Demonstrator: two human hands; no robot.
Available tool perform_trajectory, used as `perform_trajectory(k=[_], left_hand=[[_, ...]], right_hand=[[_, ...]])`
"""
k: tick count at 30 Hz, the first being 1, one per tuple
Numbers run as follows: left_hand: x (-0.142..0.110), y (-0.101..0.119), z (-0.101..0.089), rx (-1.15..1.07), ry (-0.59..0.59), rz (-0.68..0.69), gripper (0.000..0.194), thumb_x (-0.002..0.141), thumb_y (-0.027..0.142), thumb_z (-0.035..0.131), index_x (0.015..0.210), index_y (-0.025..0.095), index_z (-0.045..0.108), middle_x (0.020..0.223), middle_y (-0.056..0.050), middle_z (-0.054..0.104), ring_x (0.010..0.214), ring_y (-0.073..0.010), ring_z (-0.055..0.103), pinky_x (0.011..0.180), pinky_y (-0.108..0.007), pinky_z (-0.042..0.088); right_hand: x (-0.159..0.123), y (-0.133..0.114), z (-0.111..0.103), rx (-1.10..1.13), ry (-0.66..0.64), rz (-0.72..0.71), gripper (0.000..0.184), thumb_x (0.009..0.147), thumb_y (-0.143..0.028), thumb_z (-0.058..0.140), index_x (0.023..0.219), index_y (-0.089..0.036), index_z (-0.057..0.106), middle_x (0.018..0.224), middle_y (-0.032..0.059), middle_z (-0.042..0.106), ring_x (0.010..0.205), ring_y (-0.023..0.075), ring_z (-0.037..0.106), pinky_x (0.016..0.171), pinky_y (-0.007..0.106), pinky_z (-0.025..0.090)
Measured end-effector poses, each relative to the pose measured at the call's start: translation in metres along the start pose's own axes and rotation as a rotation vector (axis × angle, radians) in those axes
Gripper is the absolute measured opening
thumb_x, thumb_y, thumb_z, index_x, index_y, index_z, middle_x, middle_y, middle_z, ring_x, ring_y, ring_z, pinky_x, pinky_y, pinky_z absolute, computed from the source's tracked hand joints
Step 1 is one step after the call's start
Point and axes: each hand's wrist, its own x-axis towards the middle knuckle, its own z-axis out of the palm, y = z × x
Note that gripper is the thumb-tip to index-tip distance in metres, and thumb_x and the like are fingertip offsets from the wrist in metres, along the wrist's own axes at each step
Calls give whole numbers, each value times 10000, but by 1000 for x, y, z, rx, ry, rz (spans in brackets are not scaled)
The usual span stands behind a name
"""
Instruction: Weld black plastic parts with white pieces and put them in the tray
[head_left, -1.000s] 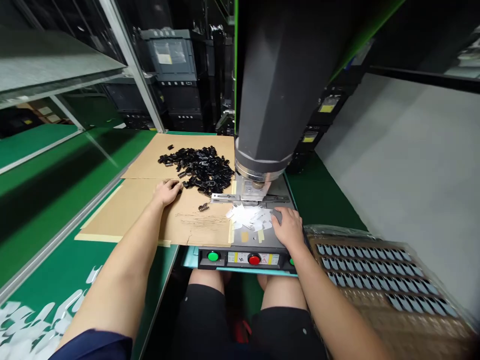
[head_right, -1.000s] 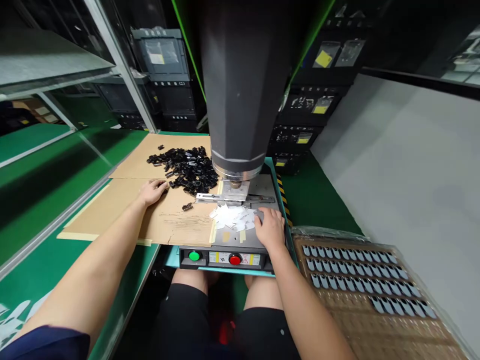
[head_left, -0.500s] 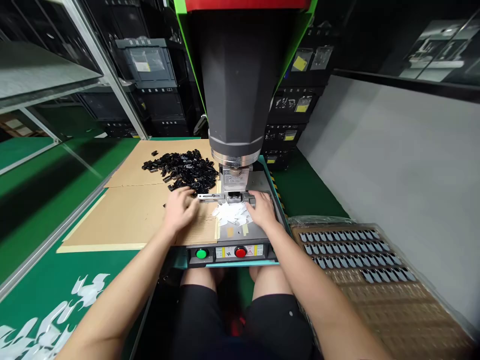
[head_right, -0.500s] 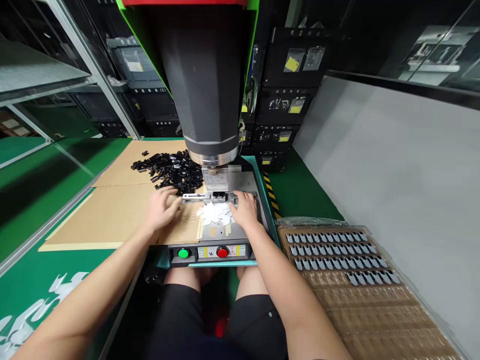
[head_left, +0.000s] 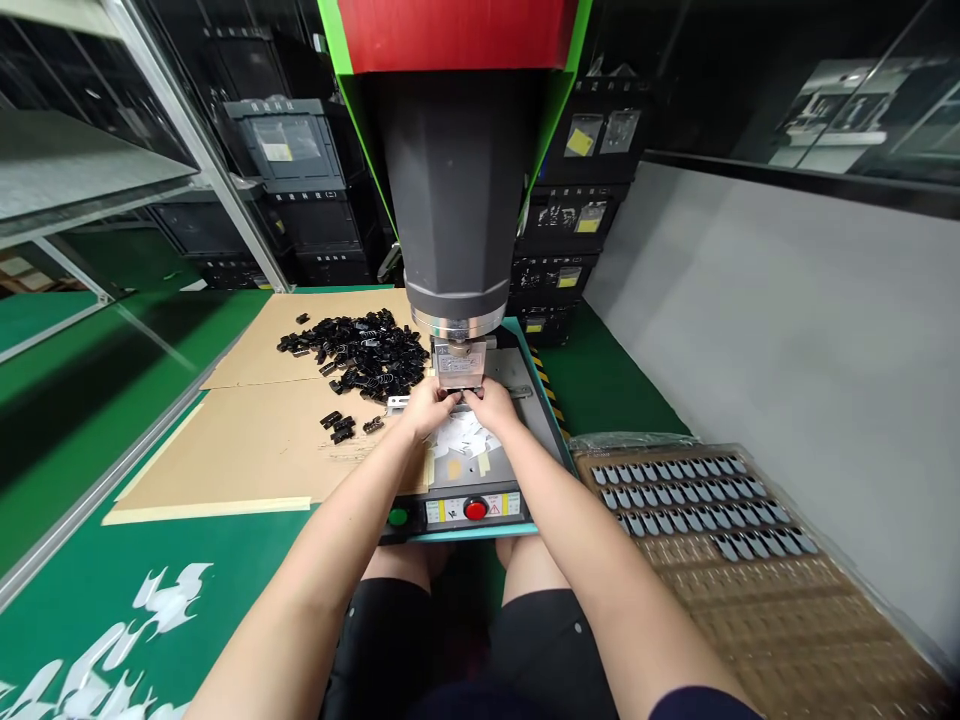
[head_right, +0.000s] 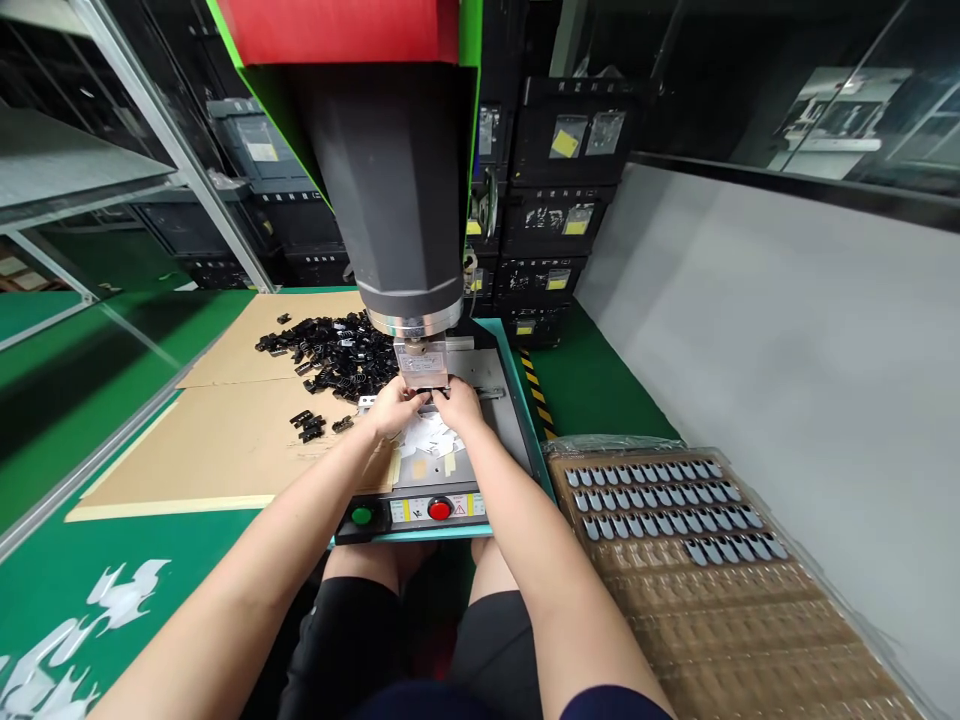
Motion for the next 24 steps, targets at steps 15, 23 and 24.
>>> perform_trajectory(k=[15,23,24], left_hand=[[-194,42,31,-856,91,-199,471,792,392,930,1160,195,711,1037,-67,766,914,-165,717,871,-299,583],[-206,46,32,-901,67,-199,439,802,358,929,1143,197,704,1026,-61,766,882,-151,718,836,-280,579],[-207,47,32,-907,65,-199,436,803,355,929,1142,198,704,1022,-60,765,885,-151,718,841,-280,578]], right_hand=[[-190,-13,7,712,44,-38,362,913,-266,680,1275,-244,664,1239,89,760,1138,237,740,1073,432,592],[-209,-14,4,707,67,-84,345,943,-270,682,1286,-255,649,1312,96,735,1186,240,725,1080,439,593],[-210,-14,4,709,69,-89,342,948,-275,682,1287,-256,648,1314,97,733,1189,241,723,1079,441,592]])
